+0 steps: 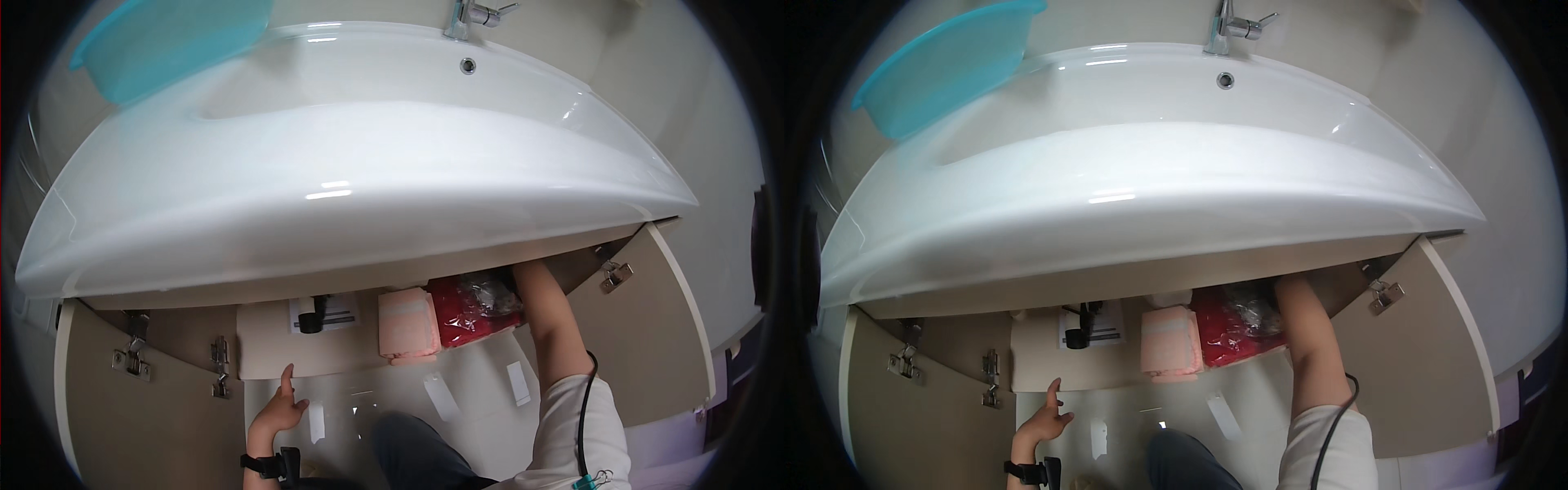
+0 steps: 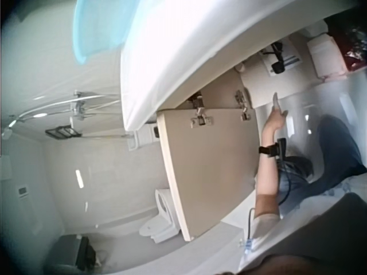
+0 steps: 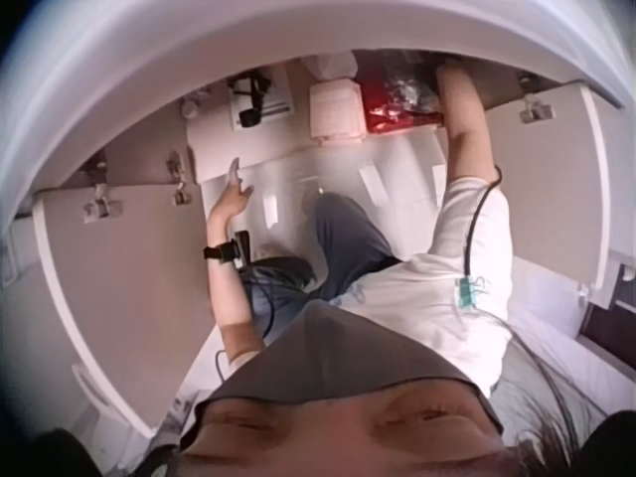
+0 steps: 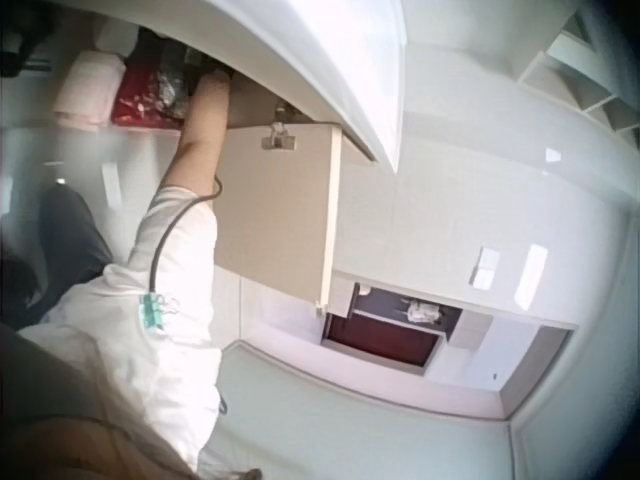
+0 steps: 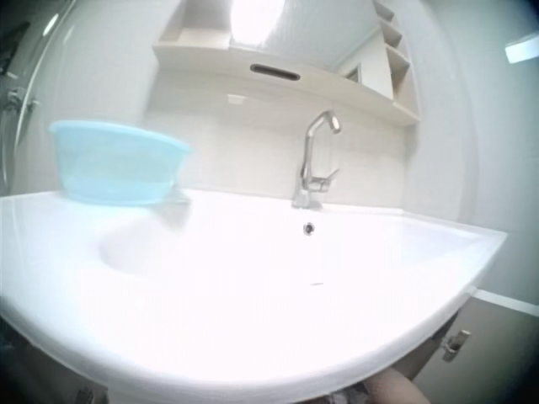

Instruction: Cleaning the bathroom shelves and vanity cabinets with a damp cloth.

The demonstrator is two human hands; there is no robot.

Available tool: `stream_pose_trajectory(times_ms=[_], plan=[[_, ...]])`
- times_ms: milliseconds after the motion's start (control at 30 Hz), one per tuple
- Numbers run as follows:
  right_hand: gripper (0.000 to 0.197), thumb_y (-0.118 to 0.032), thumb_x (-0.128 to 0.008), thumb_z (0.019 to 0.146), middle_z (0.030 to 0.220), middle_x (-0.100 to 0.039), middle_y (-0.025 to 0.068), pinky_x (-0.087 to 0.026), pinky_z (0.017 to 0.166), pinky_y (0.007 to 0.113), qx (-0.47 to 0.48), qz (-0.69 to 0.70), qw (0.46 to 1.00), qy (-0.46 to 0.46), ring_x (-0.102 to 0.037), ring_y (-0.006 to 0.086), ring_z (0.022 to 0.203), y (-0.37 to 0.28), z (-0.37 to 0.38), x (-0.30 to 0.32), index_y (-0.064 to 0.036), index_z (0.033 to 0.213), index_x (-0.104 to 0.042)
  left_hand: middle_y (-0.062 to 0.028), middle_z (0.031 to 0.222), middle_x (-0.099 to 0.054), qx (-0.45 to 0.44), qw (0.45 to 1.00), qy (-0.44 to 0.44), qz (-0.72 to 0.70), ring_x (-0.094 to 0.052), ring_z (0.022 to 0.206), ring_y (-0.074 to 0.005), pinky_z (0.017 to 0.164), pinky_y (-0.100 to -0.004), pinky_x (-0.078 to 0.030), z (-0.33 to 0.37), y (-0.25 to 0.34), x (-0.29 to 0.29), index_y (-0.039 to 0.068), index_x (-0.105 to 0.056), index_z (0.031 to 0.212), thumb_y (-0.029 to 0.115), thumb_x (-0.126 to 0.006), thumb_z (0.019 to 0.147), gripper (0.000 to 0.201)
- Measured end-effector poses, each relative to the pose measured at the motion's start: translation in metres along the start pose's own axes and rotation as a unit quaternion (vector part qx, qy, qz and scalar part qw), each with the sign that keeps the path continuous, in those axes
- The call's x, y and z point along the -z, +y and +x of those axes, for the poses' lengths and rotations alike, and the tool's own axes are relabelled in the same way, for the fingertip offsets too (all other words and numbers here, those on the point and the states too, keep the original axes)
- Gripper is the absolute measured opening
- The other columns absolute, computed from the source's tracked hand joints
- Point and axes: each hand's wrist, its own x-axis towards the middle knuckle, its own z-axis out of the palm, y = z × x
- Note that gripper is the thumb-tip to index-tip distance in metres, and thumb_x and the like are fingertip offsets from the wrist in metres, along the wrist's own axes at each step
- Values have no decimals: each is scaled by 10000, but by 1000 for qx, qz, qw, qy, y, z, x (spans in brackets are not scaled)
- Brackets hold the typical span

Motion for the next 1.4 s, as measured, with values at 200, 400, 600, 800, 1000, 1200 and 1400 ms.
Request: stream_pose_trajectory(times_ms=[200,400,600,800,1000,1200,1400], plan=[[261,-225,-493,813,906,-602,151,-436,756,453,-33,33,996,80,-569,319,864,4,-13,76,-43,961,-607,-293,1319,-321,-11,999,20,27,-415,1182,-348,951,-388,-370,2,2,-3,88,77,1382,154,-545,852,820],[292,-212,-490,807,980,-609,129,-436,785,419,-32,0,999,33,-566,306,916,18,-63,17,-61,1029,-603,-255,1343,-315,-38,998,-1,40,-416,1184,-335,956,-393,-371,-3,25,-8,113,62,1391,150,-549,847,819],[345,-223,-513,779,1157,-573,80,-377,914,314,107,-133,955,-244,-510,236,1090,7,-123,27,-100,1083,-620,-331,1287,-345,-54,998,9,36,-397,1198,-385,986,-383,-341,-4,15,-13,157,84,1396,141,-544,836,842],[375,-168,-549,721,1181,-529,92,-400,897,348,53,-131,987,-77,-470,235,1109,9,-132,153,-28,1068,-584,-237,1356,-311,-52,997,14,56,-435,1168,-340,944,-389,-381,-2,13,-15,128,70,1394,105,-563,827,850],[506,-178,-573,753,1180,-497,73,-329,945,403,-100,-25,992,71,-430,267,1120,60,-158,245,-126,1244,-464,-323,1332,-288,-96,994,-8,60,-354,1225,-403,1016,-392,-304,-1,25,-21,130,96,1390,145,-551,828,857],[358,-234,-497,808,1004,-565,69,-337,925,421,-74,-110,991,0,-480,227,1012,77,-200,193,-130,1146,-551,-292,1298,-361,-94,989,-4,113,-451,1154,-350,932,-403,-390,3,24,-34,133,74,1394,125,-569,825,859],[396,-154,-432,775,1125,-507,80,-264,1012,413,91,-151,982,-69,-408,222,1136,64,-262,148,-42,1149,-495,-325,1237,-411,-135,984,22,117,-434,1175,-357,941,-408,-369,5,15,-30,168,87,1396,142,-554,840,849]])
